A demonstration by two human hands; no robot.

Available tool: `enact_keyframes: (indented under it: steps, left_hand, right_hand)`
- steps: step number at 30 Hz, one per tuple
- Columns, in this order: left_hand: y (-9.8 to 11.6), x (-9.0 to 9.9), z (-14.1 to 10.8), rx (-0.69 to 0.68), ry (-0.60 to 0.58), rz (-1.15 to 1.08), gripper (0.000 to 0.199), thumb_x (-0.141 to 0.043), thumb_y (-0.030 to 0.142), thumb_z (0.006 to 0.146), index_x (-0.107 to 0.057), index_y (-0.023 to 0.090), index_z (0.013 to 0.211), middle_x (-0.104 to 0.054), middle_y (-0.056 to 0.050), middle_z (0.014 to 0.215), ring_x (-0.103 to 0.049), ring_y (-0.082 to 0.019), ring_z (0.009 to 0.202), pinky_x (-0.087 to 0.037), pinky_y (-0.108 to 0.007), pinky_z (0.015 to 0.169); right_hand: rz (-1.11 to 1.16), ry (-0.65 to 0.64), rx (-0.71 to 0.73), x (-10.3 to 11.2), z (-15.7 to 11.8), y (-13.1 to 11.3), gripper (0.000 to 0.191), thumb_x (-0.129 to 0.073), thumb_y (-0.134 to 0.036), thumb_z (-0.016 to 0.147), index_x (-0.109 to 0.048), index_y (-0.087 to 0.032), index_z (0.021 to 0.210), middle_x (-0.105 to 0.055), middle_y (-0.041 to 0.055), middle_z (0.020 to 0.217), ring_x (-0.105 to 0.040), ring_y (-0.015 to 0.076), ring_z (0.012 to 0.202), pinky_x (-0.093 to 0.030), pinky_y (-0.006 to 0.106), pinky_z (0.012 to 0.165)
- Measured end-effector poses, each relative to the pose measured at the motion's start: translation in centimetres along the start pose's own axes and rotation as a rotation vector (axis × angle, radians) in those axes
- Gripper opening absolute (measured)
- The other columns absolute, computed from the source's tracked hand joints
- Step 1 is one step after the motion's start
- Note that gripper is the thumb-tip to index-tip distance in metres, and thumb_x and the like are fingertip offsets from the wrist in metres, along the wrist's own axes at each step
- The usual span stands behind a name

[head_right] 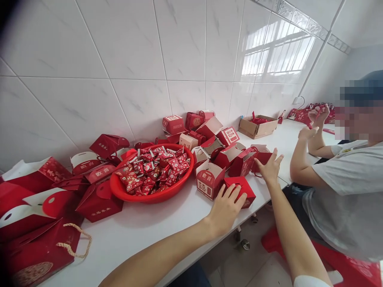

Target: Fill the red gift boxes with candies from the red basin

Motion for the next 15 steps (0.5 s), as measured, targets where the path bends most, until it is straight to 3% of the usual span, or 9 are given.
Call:
enact_keyframes:
  steps: [3,5,7,10,12,15]
  left_hand:
    - [-0.1,-0.5,-0.6,-0.025,0.099,-0.069,0.058,-0.053,0.015,0.093,-0.045,0.009,0.15,-0.043,-0.023,0.161,-0.039,-0.034,0.151,-0.037,-0.054,0.122]
    - [-0.3,-0.5,-1.4,-0.031,0.184,-0.134,0.06,-0.054,0.017,0.091,-0.044,0.009,0.15,-0.04,-0.024,0.162,-0.037,-0.035,0.152,-0.036,-0.053,0.122]
    - [-0.8,-0.1,-2.7,-0.014,0.255,-0.206,0.058,-0.053,0.018,0.091,-0.047,0.009,0.148,-0.042,-0.024,0.16,-0.041,-0.036,0.15,-0.037,-0.052,0.122]
    - [-2.1,1.2,-5.5,0.002,0.348,-0.333,0.049,-0.051,0.016,0.091,-0.055,0.012,0.14,-0.056,-0.02,0.149,-0.056,-0.03,0.136,-0.048,-0.044,0.114]
    - [-3.2,2.1,-7.7,0.02,0.406,-0.402,0.043,-0.05,0.015,0.092,-0.06,0.015,0.133,-0.063,-0.017,0.14,-0.063,-0.026,0.126,-0.054,-0.039,0.107]
    - [-5.1,2.7,-10.4,0.111,0.456,-0.465,0.035,-0.049,0.013,0.093,-0.065,0.019,0.123,-0.069,-0.012,0.125,-0.068,-0.022,0.113,-0.057,-0.035,0.1]
  right_hand:
    - [0.153,0.089,-0.081,1.1,-2.3,-0.3,0.089,-0.065,-0.072,0.072,-0.052,-0.009,0.133,-0.051,0.0305,0.14,-0.044,0.0475,0.136,-0.033,0.069,0.111]
    - [0.273,0.102,-0.127,1.8,-4.5,-0.5,0.071,-0.066,-0.068,0.074,-0.06,-0.012,0.118,-0.062,0.0248,0.122,-0.062,0.042,0.114,-0.046,0.066,0.1]
    - [0.401,0.096,-0.167,2.7,-7.1,-0.8,0.057,-0.063,-0.064,0.079,-0.062,-0.016,0.108,-0.068,0.0167,0.108,-0.069,0.0342,0.095,-0.056,0.06,0.088]
    - [0.547,0.066,-0.184,4.2,-11.2,-1.6,0.049,-0.062,-0.061,0.085,-0.062,-0.02,0.11,-0.069,0.0128,0.112,-0.071,0.0307,0.098,-0.057,0.056,0.089]
    - [0.609,0.012,-0.172,4.9,-13.7,-2.6,0.058,-0.07,-0.061,0.081,-0.061,-0.021,0.122,-0.066,0.0151,0.126,-0.069,0.0346,0.113,-0.054,0.057,0.098]
    - [0.583,-0.123,-0.133,4.7,-16.6,-4.4,0.101,-0.085,-0.056,0.068,-0.039,-0.027,0.153,-0.039,0.0179,0.16,-0.05,0.0428,0.139,-0.041,0.065,0.111]
Point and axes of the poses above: each hand's wrist, its own z-axis towards the middle knuckle, its own x-axis out of the back of the hand, y = z × x, the point moved 6 cm from there along z, towards the middle knuckle
